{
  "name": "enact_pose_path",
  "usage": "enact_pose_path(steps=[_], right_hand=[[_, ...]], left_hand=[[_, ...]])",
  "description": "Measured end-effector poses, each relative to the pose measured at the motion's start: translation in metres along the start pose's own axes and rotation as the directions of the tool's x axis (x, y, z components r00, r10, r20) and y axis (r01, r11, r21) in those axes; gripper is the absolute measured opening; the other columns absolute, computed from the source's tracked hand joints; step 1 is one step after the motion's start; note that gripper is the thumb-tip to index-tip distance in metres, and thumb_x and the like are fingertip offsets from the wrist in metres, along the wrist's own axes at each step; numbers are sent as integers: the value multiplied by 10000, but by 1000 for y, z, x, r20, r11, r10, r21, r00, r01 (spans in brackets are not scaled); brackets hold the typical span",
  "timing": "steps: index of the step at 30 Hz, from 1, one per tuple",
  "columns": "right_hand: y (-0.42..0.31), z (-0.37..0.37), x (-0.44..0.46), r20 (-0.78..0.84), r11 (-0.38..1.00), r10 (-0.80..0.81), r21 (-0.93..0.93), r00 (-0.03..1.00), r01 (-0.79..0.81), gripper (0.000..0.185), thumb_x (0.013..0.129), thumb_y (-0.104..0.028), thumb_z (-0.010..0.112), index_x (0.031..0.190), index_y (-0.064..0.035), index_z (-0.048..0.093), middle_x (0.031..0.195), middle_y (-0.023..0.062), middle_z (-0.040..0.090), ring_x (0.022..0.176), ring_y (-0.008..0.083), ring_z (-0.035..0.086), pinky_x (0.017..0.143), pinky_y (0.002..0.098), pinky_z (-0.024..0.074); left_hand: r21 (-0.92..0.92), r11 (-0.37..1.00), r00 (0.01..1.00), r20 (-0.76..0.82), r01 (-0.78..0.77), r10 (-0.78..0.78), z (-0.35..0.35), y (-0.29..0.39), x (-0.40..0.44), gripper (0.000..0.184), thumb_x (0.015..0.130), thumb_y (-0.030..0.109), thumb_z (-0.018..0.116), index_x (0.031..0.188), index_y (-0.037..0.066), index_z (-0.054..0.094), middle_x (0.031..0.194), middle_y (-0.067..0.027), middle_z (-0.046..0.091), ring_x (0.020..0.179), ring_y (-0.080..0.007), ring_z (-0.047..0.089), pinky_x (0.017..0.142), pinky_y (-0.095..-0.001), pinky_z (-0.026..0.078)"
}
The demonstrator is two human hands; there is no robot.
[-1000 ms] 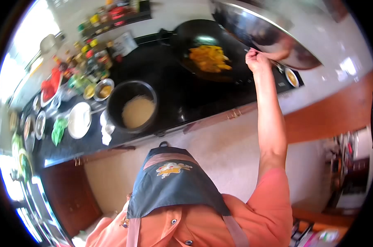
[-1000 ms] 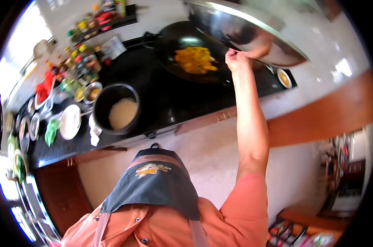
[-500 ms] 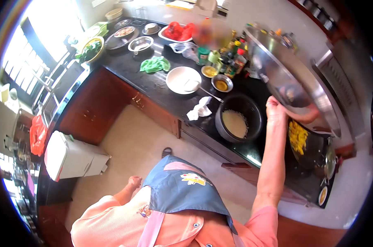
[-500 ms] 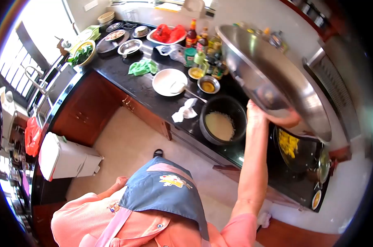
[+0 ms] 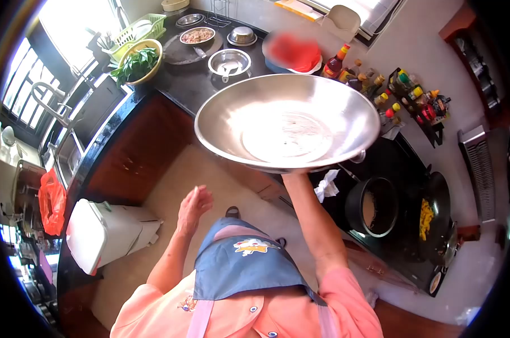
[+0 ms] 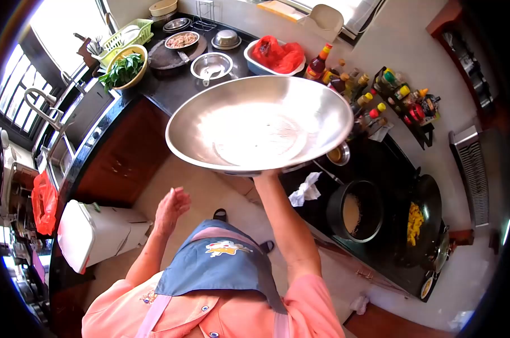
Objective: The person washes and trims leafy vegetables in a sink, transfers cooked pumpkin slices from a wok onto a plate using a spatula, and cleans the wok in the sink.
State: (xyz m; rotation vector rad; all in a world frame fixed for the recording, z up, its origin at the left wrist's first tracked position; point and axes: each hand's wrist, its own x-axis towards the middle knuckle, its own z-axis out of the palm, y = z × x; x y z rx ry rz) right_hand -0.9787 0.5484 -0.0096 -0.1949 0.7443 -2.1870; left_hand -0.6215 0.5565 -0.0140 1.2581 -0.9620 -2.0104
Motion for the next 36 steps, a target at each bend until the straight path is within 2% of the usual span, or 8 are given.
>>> enact_pose_path(steps=[7, 12, 15, 21, 25, 27, 31, 36], right_hand=[[97, -6, 39, 87, 969, -21, -243, 996, 41, 411, 1023, -282, 509, 1365, -58, 465, 1293, 97, 544, 1125, 226, 543, 934, 353, 500], [88, 30, 36, 106, 958, 243, -182, 964, -221, 509, 1007, -286, 560, 1444, -61, 426, 1377, 103, 533, 1227, 244, 535, 1022, 395, 487], [93, -12, 49, 228, 853, 477, 110, 849, -509, 598, 973, -273, 633, 1486, -78, 397, 1423, 108, 518, 1291, 255, 518, 1073, 433, 469], [28, 53, -26, 209, 884, 378, 208, 902, -419, 440, 1000, -291, 585, 1384, -91, 512, 1309, 66, 615, 1184, 216, 610, 991, 424, 535], [55, -1, -14, -88, 909, 324, 306, 942, -284, 528, 1019, -581, 444, 1261, -127, 560, 1202, 74, 645, 1090, 215, 625, 939, 423, 540], [47, -20, -48, -224, 849, 527, 190, 820, -494, 694, 944, -717, 457, 1356, -164, 534, 1160, 72, 630, 1027, 201, 595, 876, 390, 513], [-4, -56, -137, -74, 751, 650, -86, 756, -655, 491, 1021, -511, 509, 1218, -74, 616, 1023, 56, 685, 882, 163, 669, 758, 316, 569], [-81, -140, -252, -264, 819, 437, -280, 860, -502, 401, 1040, -391, 536, 1257, -63, 613, 1043, 25, 679, 870, 99, 642, 753, 275, 546]], left_hand=[[-500, 830, 907, 420, 248, -18, 37, 120, 46, 941, 876, 824, 414, 1349, 18, 525, 1260, -220, 616, 1153, -324, 610, 975, -504, 520], [-482, 834, 950, 275, 267, -145, 34, 130, 96, 492, 866, 226, 579, 1297, -7, 539, 1203, -191, 665, 1038, -334, 675, 918, -518, 559], [-528, 808, 961, 224, 259, -162, 35, 119, 122, 451, 851, 200, 596, 1256, 4, 551, 1189, -164, 669, 1064, -307, 662, 896, -488, 571], [-513, 851, 993, 84, 111, -79, 58, 78, 147, 450, 789, 157, 656, 1219, 67, 560, 1199, -81, 622, 1110, -291, 596, 873, -442, 502], [-583, 802, 990, 114, 130, -78, 76, 49, 158, 436, 827, 197, 661, 1226, 37, 592, 1202, -109, 647, 1094, -294, 624, 901, -445, 527], [-516, 833, 979, 148, 200, -142, 70, 39, 165, 470, 852, 235, 663, 1258, 15, 576, 1233, -116, 644, 1120, -295, 619, 936, -453, 523], [-394, 909, 980, 192, 133, -60, 87, 38, 147, 667, 877, 403, 665, 1424, 79, 463, 1386, -153, 548, 1225, -336, 559, 1003, -515, 505], [-393, 915, 972, 237, 95, 1, 81, 20, 136, 843, 837, 540, 706, 1470, 69, 409, 1423, -165, 507, 1260, -361, 528, 1050, -524, 464]])
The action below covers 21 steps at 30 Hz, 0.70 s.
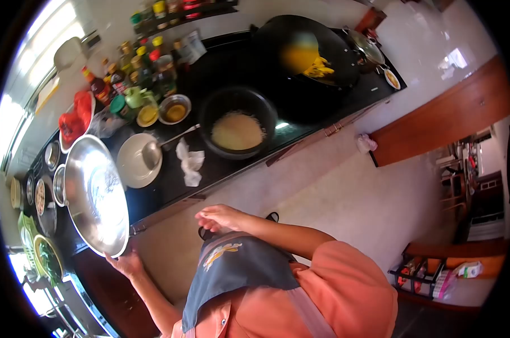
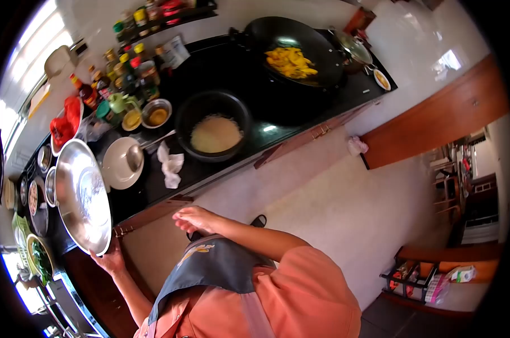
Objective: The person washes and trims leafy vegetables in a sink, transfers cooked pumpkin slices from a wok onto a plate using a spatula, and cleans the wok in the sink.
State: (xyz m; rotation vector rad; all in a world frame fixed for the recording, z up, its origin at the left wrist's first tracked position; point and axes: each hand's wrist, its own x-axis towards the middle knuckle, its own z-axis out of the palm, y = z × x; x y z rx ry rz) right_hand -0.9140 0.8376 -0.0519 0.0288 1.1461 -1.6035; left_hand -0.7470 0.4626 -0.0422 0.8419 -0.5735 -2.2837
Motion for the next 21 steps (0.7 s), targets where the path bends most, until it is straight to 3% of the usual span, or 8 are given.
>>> enact_pose_path(steps=[6, 10, 11, 14, 15, 17, 18, 21], right_hand=[[-7, -140, -144, -264, 969, -146, 158, 954, 192, 309, 1035, -328, 561, 1223, -100, 653, 1015, 1, 681, 858, 86, 637, 750, 267, 541], [0, -224, -209, -460, 918, -135, 274, 878, 285, 257, 1017, -301, 599, 1159, -104, 683, 951, -7, 686, 811, 85, 642, 715, 262, 547], [-2, -241, -223, -494, 908, -125, 294, 861, 300, 249, 1016, -299, 601, 1143, -102, 685, 934, -10, 682, 797, 84, 639, 705, 263, 550], [-7, -291, -250, -581, 874, -145, 304, 801, 379, 229, 1007, -305, 619, 1086, -101, 686, 869, -23, 656, 742, 80, 623, 673, 261, 552], [-11, -306, -256, -600, 864, -144, 312, 787, 395, 227, 1003, -309, 627, 1069, -100, 685, 852, -26, 646, 722, 79, 616, 665, 257, 551], [-23, -334, -263, -639, 839, -142, 327, 756, 434, 225, 994, -318, 642, 1035, -100, 682, 818, -33, 625, 683, 79, 603, 650, 250, 550], [-33, -344, -266, -655, 842, -172, 290, 735, 455, 237, 983, -336, 660, 1011, -101, 682, 789, -34, 608, 644, 76, 584, 623, 240, 535], [-73, -371, -287, -645, 896, -200, 184, 737, 404, 253, 986, -342, 656, 1003, -91, 677, 796, -28, 620, 662, 75, 586, 651, 262, 542]], left_hand=[[-70, 997, 986, -169, -18, 6, -10, -18, -3, 1054, 863, 701, 593, 1532, -16, 207, 1524, -266, 301, 1374, -430, 389, 1137, -542, 395], [-17, 986, 925, -349, -166, 149, 0, -46, -25, 1115, 856, 780, 510, 1586, 237, -135, 1603, -252, 166, 1414, -452, 351, 1069, -589, 455], [1, 981, 899, -400, -195, 179, 0, -56, -33, 1117, 850, 788, 506, 1586, 245, -136, 1613, -233, 170, 1401, -464, 369, 1046, -575, 481], [131, 986, 813, -560, -101, 158, -23, -107, -69, 1154, 821, 849, 456, 1598, 179, -70, 1616, -190, 200, 1425, -403, 367, 1031, -500, 511], [109, 991, 819, -574, 73, 2, -76, -117, -60, 1195, 790, 910, 382, 1599, 90, 64, 1611, -175, 245, 1426, -343, 379, 1066, -458, 476], [289, 928, 664, -745, 234, 65, -88, -184, -106, 1175, 805, 919, 310, 1573, 36, 203, 1601, -148, 305, 1424, -276, 358, 1163, -433, 333], [342, 920, 800, -597, 190, 57, -138, -209, -116, 971, 871, 805, 454, 1452, 27, 456, 1344, -175, 583, 1164, -281, 586, 922, -417, 515], [530, 593, 698, -712, 607, -78, -141, -305, -169, 832, 880, 733, 494, 1343, 42, 492, 1204, -141, 562, 1038, -255, 553, 832, -406, 481]])
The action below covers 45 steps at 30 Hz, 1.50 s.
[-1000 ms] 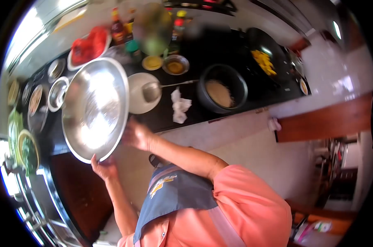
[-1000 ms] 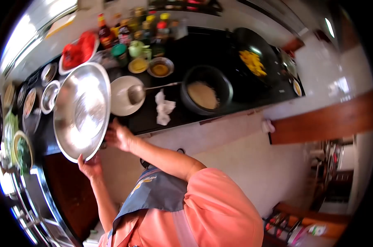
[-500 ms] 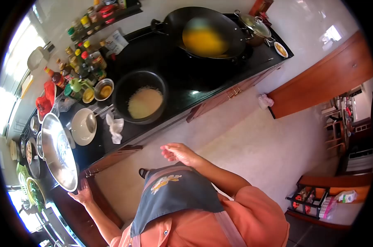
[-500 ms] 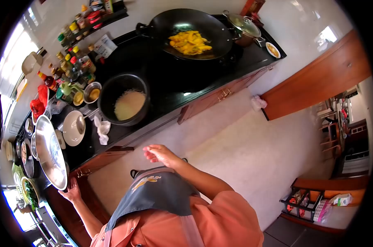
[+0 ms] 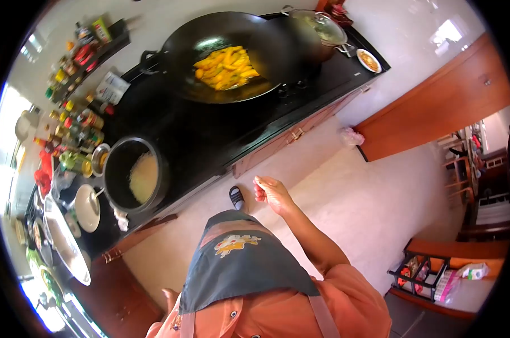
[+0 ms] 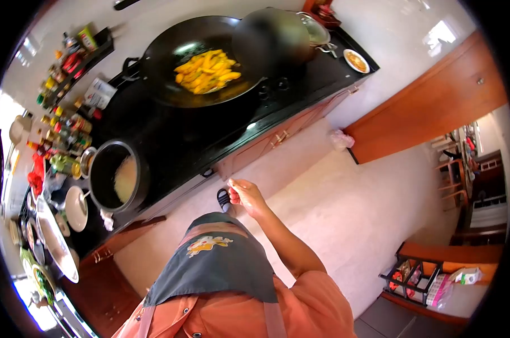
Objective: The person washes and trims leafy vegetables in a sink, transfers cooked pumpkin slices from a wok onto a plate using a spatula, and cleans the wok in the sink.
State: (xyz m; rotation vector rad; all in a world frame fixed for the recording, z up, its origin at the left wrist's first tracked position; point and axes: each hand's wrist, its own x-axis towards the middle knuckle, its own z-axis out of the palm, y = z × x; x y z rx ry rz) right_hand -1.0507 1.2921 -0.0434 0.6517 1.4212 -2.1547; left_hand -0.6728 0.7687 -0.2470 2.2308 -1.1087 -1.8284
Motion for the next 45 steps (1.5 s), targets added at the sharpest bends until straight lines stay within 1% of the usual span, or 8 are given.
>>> enact_pose_path(steps=[4, 10, 16, 25, 35, 38, 41, 45], right_hand=[[-40, -45, 31, -10, 977, -143, -158, 990, 140, 288, 995, -347, 640, 1027, -64, 682, 786, -11, 624, 644, 63, 567, 598, 224, 501], [-134, -131, 81, -161, 794, -367, -568, 916, 219, 304, 970, -340, 652, 1010, -42, 698, 813, 51, 688, 690, 123, 624, 621, 290, 517], [-231, -184, 135, -76, 246, -720, -957, 690, 152, 307, 932, -353, 669, 1003, -56, 701, 806, 109, 710, 733, 269, 666, 686, 364, 523], [-317, -192, 233, 478, -532, -583, -836, 657, 136, 526, 877, -55, 541, 1396, -142, 540, 1272, 151, 552, 1064, 347, 604, 860, 437, 560], [-359, -193, 273, 368, -558, -277, -813, 887, 163, 459, 930, -363, 637, 1134, 47, 617, 967, 155, 681, 956, 319, 674, 792, 411, 576], [-360, -178, 265, 349, -552, -328, -825, 878, 122, 420, 924, -373, 644, 1083, 15, 650, 993, 161, 685, 1001, 320, 679, 814, 405, 574], [-344, -205, 290, 671, -704, -281, -630, 686, 328, 292, 962, -251, 540, 978, -10, 704, 1064, 166, 692, 977, 302, 698, 791, 412, 586], [-351, -207, 308, 614, -614, -243, -697, 751, 371, 232, 895, -199, 568, 958, -28, 711, 1020, 179, 724, 948, 338, 709, 834, 432, 577]], left_hand=[[525, 851, 977, 189, -14, -100, 108, -50, -26, 652, 892, 637, 547, 1199, 62, 539, 1019, -97, 534, 870, -220, 510, 713, -391, 435], [651, 704, 915, 403, -285, -2, 250, -41, -39, 409, 910, 493, 627, 982, 92, 609, 741, -31, 492, 618, -167, 444, 533, -368, 366], [648, 700, 950, 264, -301, 165, 294, -19, -68, 276, 956, 353, 621, 824, 112, 627, 585, -1, 484, 478, -137, 439, 436, -328, 338], [630, 749, 968, 241, -205, 62, 311, -85, -154, 250, 944, 350, 632, 860, 114, 632, 618, -2, 503, 512, -139, 466, 461, -328, 364], [609, 780, 979, 205, -145, 23, 339, -167, -222, 230, 930, 345, 644, 900, 118, 638, 655, -4, 525, 549, -142, 496, 490, -327, 393], [597, 789, 979, 201, -147, 30, 339, -180, -236, 226, 926, 344, 648, 912, 119, 640, 666, -4, 532, 560, -143, 505, 498, -327, 401], [582, 801, 981, 193, -139, 30, 338, -193, -250, 223, 922, 343, 651, 924, 119, 641, 677, -4, 538, 571, -143, 515, 507, -327, 410], [553, 822, 983, 179, -134, 40, 330, -209, -265, 222, 916, 341, 656, 940, 121, 644, 692, -5, 547, 586, -144, 527, 518, -327, 422]])
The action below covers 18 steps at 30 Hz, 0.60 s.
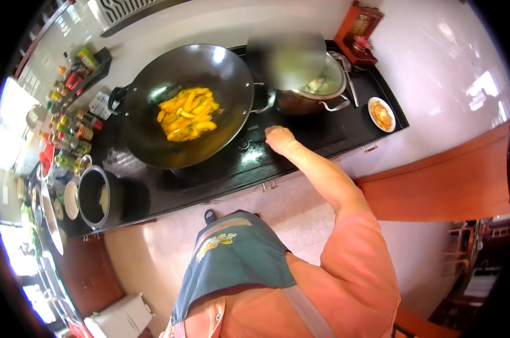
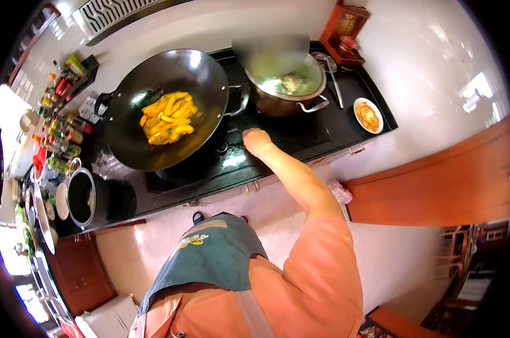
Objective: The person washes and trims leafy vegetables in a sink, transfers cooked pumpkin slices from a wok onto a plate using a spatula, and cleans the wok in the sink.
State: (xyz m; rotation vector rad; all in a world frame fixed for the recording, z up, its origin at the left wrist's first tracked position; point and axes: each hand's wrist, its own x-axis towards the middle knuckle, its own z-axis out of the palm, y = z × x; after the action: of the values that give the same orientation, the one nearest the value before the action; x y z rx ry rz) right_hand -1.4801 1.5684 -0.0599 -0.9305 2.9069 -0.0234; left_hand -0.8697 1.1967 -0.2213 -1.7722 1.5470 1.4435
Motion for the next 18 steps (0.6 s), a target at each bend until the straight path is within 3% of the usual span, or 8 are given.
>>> enact_pose_path(steps=[3, 6, 7, 9, 12, 13, 16, 18], right_hand=[[-11, -15, -2, 70, 959, 253, 111, 965, -259, 427, 903, -427, 652, 960, -9, 720, 961, 207, 728, 927, 375, 709, 816, 463, 570], [-19, -33, -6, 68, 960, 268, 62, 961, -272, 538, 890, -542, 648, 972, -15, 722, 938, 209, 732, 907, 365, 717, 805, 464, 572], [-24, -31, -8, 64, 954, 292, 46, 954, -295, 533, 886, -517, 667, 1054, -11, 684, 953, 206, 721, 931, 355, 709, 803, 460, 570], [-26, -30, -20, -26, 996, 81, -44, 996, -82, 463, 879, -393, 713, 1102, 4, 630, 967, 199, 695, 960, 354, 691, 803, 457, 564], [3, -1, -7, -25, 1000, 14, -11, 1000, -15, 316, 860, -224, 737, 1026, 5, 597, 973, 197, 677, 967, 364, 677, 807, 456, 558], [6, -5, -10, -14, 1000, -12, 27, 1000, 12, 317, 871, -242, 729, 997, 10, 583, 953, 204, 687, 932, 374, 685, 792, 471, 556], [-3, -11, -20, 29, 992, 122, 33, 992, -123, 331, 887, -268, 714, 997, -1, 553, 905, 220, 699, 860, 384, 700, 731, 500, 560], [-18, -4, -30, -60, 976, 206, -51, 977, -209, 440, 909, -272, 686, 1209, 12, 533, 886, 216, 705, 836, 385, 706, 720, 494, 563]], left_hand=[[-30, 1000, 1000, -16, 1, -2, -2, -19, -14, 222, 912, 340, 660, 952, 122, 645, 703, -5, 554, 597, -145, 536, 526, -327, 430], [-69, 997, 999, -33, 13, -15, -1, -39, -24, 224, 908, 338, 663, 964, 123, 647, 714, -5, 560, 609, -146, 545, 535, -327, 439], [-82, 996, 999, -41, 19, -23, -1, -47, -28, 224, 907, 338, 664, 968, 123, 648, 718, -5, 562, 612, -146, 548, 538, -327, 442], [-101, 994, 998, -46, 36, -41, 0, -57, -34, 226, 904, 337, 667, 976, 124, 649, 725, -6, 567, 620, -147, 554, 543, -327, 447], [-120, 991, 996, -55, 58, -65, 3, -72, -40, 230, 900, 336, 670, 988, 125, 651, 736, -6, 573, 631, -148, 563, 552, -327, 456], [-129, 990, 996, -54, 64, -71, 4, -76, -41, 231, 899, 335, 672, 992, 125, 651, 740, -6, 575, 635, -148, 566, 554, -327, 459], [-150, 986, 994, -65, 77, -88, 3, -86, -43, 237, 894, 334, 675, 1004, 126, 653, 751, -6, 582, 646, -149, 575, 563, -327, 467], [-181, 980, 993, -68, 78, -91, 4, -83, -41, 241, 892, 333, 678, 1012, 126, 654, 758, -7, 586, 653, -149, 581, 569, -327, 473]])
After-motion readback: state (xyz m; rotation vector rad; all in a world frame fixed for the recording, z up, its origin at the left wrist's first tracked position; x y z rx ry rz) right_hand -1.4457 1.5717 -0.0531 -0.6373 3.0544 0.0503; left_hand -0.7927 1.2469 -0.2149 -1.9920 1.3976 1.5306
